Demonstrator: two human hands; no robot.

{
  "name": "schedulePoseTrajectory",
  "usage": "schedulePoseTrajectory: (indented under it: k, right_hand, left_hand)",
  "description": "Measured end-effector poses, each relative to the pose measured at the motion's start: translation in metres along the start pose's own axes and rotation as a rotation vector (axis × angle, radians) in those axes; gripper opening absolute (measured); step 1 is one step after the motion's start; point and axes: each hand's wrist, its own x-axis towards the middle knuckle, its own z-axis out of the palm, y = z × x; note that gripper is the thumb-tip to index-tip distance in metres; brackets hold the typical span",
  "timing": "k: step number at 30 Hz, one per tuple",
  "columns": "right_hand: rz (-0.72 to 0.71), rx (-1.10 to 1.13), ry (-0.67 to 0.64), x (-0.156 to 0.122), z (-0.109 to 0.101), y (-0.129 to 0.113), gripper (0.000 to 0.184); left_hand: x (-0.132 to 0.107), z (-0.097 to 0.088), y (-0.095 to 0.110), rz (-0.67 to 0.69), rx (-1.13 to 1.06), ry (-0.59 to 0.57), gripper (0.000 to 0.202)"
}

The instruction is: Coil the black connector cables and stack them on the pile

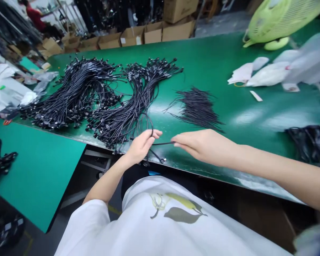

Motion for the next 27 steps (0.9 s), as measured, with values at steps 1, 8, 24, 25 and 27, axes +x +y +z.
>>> schedulePoseTrajectory:
  k: [1, 8, 24, 25, 27]
  right_hand:
    - [-0.012, -0.010, 0.000, 0.003, -0.005, 0.000, 0.031]
    - [0.102, -0.011, 0.124, 0.010, -0.024, 0.048, 0.036]
    - [0.034, -0.098, 0.200, -0.052, 0.027, 0.048, 0.030]
    - [0.005, -0.124, 0.199, -0.051, 0.024, 0.041, 0.029]
    - [-0.012, -0.167, 0.213, -0.047, 0.016, 0.031, 0.030]
  left_hand:
    - [-0.001, 0.006, 0.003, -0.035, -0.016, -0.097, 0.032]
    - [-0.014, 0.011, 0.011, -0.308, -0.635, -0.243, 0.039]
    - [0.002, -0.038, 0.028, -0.232, -0.731, 0.269, 0.036]
    - [0.004, -0.033, 0.026, -0.253, -0.725, 0.241, 0.039]
    - [0.009, -0.025, 0.021, -0.263, -0.747, 0.235, 0.043]
